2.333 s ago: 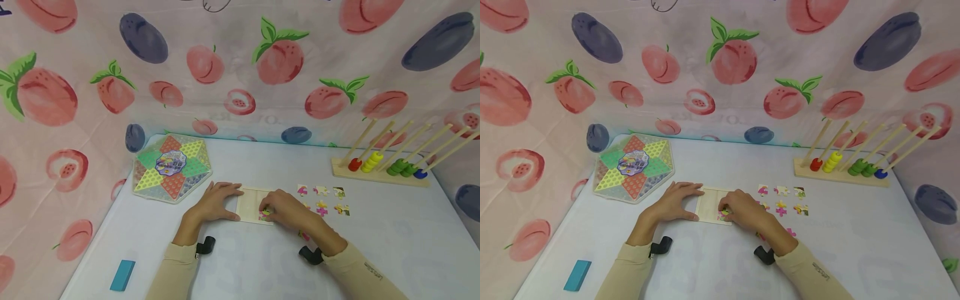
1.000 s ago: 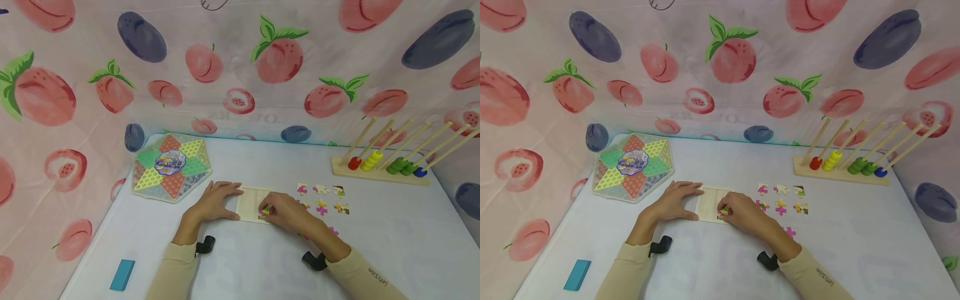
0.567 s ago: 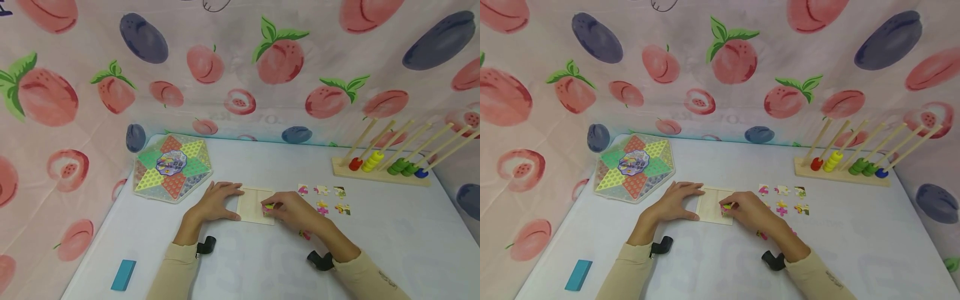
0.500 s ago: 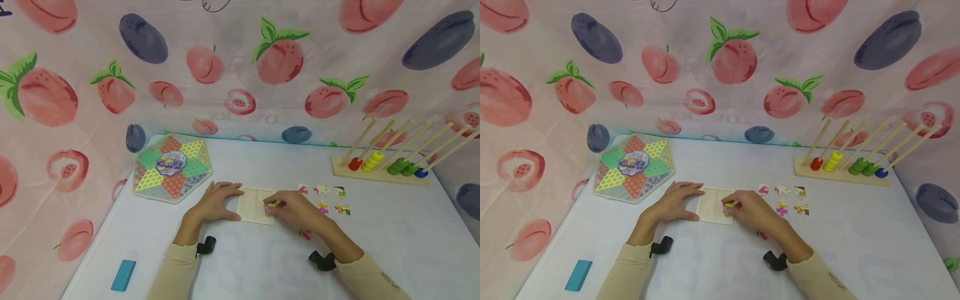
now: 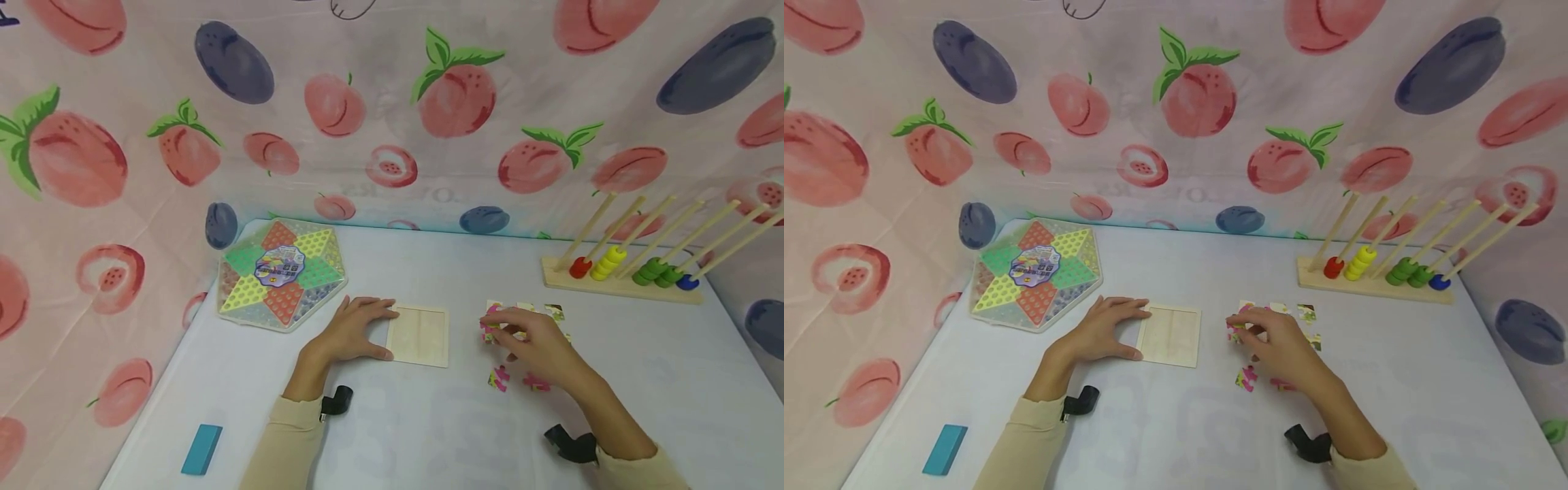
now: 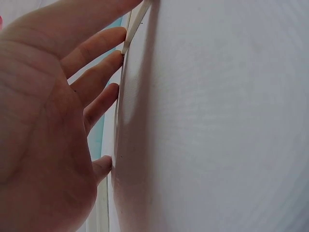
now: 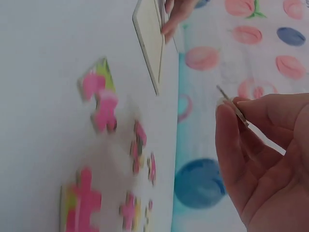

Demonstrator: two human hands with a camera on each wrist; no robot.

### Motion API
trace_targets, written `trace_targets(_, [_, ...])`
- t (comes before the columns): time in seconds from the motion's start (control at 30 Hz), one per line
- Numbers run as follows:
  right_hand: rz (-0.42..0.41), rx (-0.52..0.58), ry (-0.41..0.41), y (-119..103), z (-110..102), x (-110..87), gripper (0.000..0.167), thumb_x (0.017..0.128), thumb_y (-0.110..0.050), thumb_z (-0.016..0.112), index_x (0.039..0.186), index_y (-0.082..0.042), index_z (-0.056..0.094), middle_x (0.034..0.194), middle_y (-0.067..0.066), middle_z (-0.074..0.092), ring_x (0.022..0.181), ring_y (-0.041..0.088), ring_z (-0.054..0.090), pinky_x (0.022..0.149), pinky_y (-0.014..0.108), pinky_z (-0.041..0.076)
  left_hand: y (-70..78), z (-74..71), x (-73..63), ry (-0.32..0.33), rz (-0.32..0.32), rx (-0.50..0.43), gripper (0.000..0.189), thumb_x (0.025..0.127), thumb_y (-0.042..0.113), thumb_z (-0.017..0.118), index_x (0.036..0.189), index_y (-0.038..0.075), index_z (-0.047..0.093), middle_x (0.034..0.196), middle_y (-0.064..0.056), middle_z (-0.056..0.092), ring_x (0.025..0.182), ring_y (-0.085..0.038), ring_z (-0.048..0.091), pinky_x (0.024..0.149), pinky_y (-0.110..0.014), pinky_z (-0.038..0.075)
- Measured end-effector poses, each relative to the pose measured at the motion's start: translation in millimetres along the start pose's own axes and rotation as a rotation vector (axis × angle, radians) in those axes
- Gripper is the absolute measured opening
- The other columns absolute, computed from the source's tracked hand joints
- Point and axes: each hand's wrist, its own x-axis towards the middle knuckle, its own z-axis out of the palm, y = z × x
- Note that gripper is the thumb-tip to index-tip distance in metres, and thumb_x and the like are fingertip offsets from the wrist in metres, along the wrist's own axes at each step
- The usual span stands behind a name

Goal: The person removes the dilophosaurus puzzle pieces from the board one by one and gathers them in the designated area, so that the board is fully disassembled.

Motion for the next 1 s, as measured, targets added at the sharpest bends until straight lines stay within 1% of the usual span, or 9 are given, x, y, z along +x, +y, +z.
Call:
trace_targets(0.17, [0.071, -0.073, 0.057, 15, -18, -23.0, 0.029, 0.095, -0.015, 0.071, 0.124, -0.011, 0.072, 0.122, 0.012, 0.072, 0.097, 0.026, 0.070, 0.061, 0.021, 0.060, 1.3, 0.2, 0.7, -0.011, -0.004, 0.009, 0.075, 0.072, 0.039, 0.092, 0.139, 0.023, 0.064, 0.160, 0.007, 0.047, 0.151, -0.024, 0.036, 0.128, -0.066, 0.004])
trace_targets(0.3, [0.148, -0.125, 0.080, 26, -31, -41.4, 0.031, 0.094, -0.016, 0.073, 0.125, -0.011, 0.071, 0.124, 0.014, 0.072, 0.093, 0.023, 0.070, 0.062, 0.021, 0.060, 2.3, -0.2, 0.9, -0.013, -0.007, 0.012, 0.075, 0.072, 0.039, 0.092, 0.139, 0.023, 0.064, 0.160, 0.006, 0.047, 0.152, -0.025, 0.036, 0.128, -0.067, 0.005])
trace_targets(0.4, [0.185, -0.136, 0.110, 36, -40, -53.2, 0.032, 0.093, -0.014, 0.073, 0.125, -0.011, 0.072, 0.124, 0.016, 0.071, 0.086, 0.018, 0.072, 0.061, 0.021, 0.060, 3.1, -0.7, 0.6, -0.011, -0.012, 0.010, 0.075, 0.072, 0.038, 0.092, 0.139, 0.023, 0.064, 0.160, 0.006, 0.048, 0.152, -0.025, 0.036, 0.128, -0.067, 0.004])
trace_targets(0.5, [0.188, -0.158, 0.165, 45, -47, -62.9, 0.031, 0.089, -0.011, 0.077, 0.120, -0.010, 0.073, 0.118, 0.018, 0.074, 0.077, 0.010, 0.074, 0.060, 0.020, 0.059, 3.4, -1.0, 0.2, -0.010, -0.016, 0.009, 0.075, 0.072, 0.038, 0.092, 0.139, 0.023, 0.063, 0.160, 0.006, 0.048, 0.152, -0.025, 0.036, 0.128, -0.067, 0.004])
trace_targets(0.57, [0.198, -0.171, 0.185, 50, -49, -67.6, 0.030, 0.088, -0.012, 0.079, 0.118, -0.009, 0.074, 0.114, 0.019, 0.075, 0.071, 0.006, 0.072, 0.059, 0.019, 0.059, 3.0, -1.1, 0.0, -0.008, -0.015, 0.009, 0.075, 0.071, 0.039, 0.092, 0.139, 0.022, 0.064, 0.160, 0.005, 0.048, 0.152, -0.026, 0.036, 0.128, -0.067, 0.004])
trace_targets(0.63, [0.231, -0.182, 0.182, 55, -50, -71.6, 0.029, 0.088, -0.015, 0.079, 0.116, -0.008, 0.075, 0.111, 0.019, 0.076, 0.068, 0.003, 0.071, 0.059, 0.019, 0.058, 2.3, -0.8, 0.0, -0.007, -0.013, 0.008, 0.075, 0.071, 0.039, 0.092, 0.139, 0.022, 0.064, 0.160, 0.005, 0.048, 0.152, -0.026, 0.036, 0.128, -0.067, 0.004])
trace_targets(0.73, [0.289, -0.197, 0.146, 62, -50, -76.2, 0.027, 0.090, -0.016, 0.077, 0.116, -0.008, 0.075, 0.113, 0.021, 0.075, 0.066, 0.001, 0.069, 0.059, 0.019, 0.057, 1.2, -0.2, 0.3, -0.006, -0.008, 0.007, 0.075, 0.071, 0.040, 0.092, 0.139, 0.022, 0.064, 0.160, 0.005, 0.048, 0.152, -0.026, 0.037, 0.128, -0.068, 0.005])
trace_targets(0.83, [0.355, -0.196, 0.107, 70, -48, -77.5, 0.028, 0.090, -0.016, 0.076, 0.116, -0.007, 0.075, 0.116, 0.022, 0.074, 0.067, 0.003, 0.068, 0.058, 0.020, 0.055, 0.3, 0.4, 0.8, -0.006, -0.008, 0.005, 0.075, 0.071, 0.040, 0.092, 0.139, 0.023, 0.064, 0.160, 0.006, 0.048, 0.151, -0.026, 0.037, 0.127, -0.068, 0.004])
trace_targets(1.0, [0.447, -0.178, 0.065, 80, -42, -75.7, 0.033, 0.090, -0.020, 0.078, 0.118, -0.003, 0.074, 0.101, 0.013, 0.077, 0.069, 0.010, 0.066, 0.056, 0.021, 0.053, -0.4, 0.7, 0.8, -0.011, -0.015, 0.009, 0.075, 0.072, 0.039, 0.092, 0.139, 0.024, 0.063, 0.160, 0.006, 0.047, 0.152, -0.025, 0.036, 0.128, -0.067, 0.004])
